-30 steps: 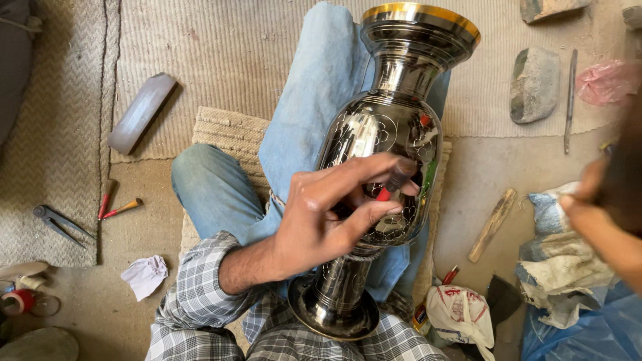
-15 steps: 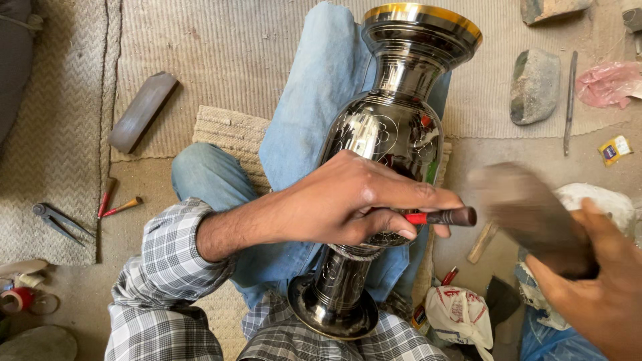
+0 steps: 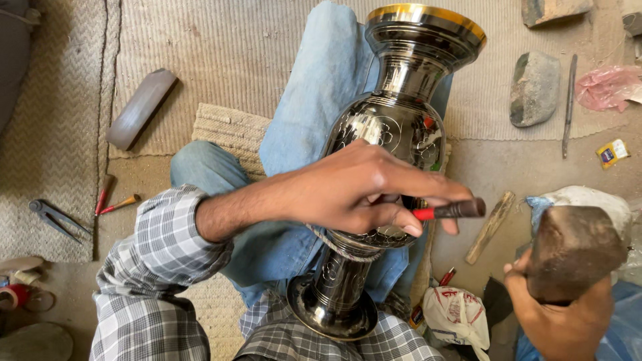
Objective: The person uses a hammer and a small metal punch to engrave a floral pattern onto the surface of a silver vase. They repeatedly tap the punch against the vase to create indentations, rotating the vase as needed to continue the design.
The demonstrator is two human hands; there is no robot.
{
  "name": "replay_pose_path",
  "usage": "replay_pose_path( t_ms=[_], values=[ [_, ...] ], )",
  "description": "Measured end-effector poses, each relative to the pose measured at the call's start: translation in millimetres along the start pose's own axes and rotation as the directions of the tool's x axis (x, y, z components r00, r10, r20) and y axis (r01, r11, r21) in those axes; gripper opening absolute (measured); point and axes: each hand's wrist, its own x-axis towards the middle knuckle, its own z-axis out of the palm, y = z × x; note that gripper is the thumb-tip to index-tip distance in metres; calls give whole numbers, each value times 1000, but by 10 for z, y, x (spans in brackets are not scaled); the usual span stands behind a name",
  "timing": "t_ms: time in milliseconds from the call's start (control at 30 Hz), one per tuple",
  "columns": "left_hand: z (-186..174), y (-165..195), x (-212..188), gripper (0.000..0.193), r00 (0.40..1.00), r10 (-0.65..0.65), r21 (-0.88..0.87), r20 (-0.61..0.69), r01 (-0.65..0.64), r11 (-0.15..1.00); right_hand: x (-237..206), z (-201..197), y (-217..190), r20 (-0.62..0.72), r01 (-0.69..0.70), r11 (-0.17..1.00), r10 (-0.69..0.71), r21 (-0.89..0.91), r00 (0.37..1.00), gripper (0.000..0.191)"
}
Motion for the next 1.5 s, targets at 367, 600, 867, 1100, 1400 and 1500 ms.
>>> replay_pose_path(
  t_ms=[367, 600, 867, 1100, 1400, 1500],
  values=[
    [-257, -76, 313, 57, 855, 153, -142, 495, -94, 985, -232, -83, 197, -166, 45, 995, -30, 87, 986, 37],
    [-252, -87, 271, 52, 873, 226, -165, 432, -169, 972, -293, -156, 367, -22, 94, 954, -104, -283, 994, 21],
    [-51, 52, -66, 55, 999, 49, -11, 22, -48, 999, 52, -162, 426, 40, 20, 999, -18, -32, 999, 18],
    [92, 180, -212, 58, 978, -21, 91, -207, 41, 995, 577, -259, 46, 213, 241, 958, -205, -158, 955, 43],
    [309, 254, -353, 46, 861, -83, -45, -502, 69, 997, 1027, -371, 93, 371, 64, 982, 6, -178, 929, 18],
    [359, 260, -385, 44, 829, -90, -32, -552, 87, 996, 1175, -371, 29, 401, 232, 971, -191, -55, 896, 27]
  ],
)
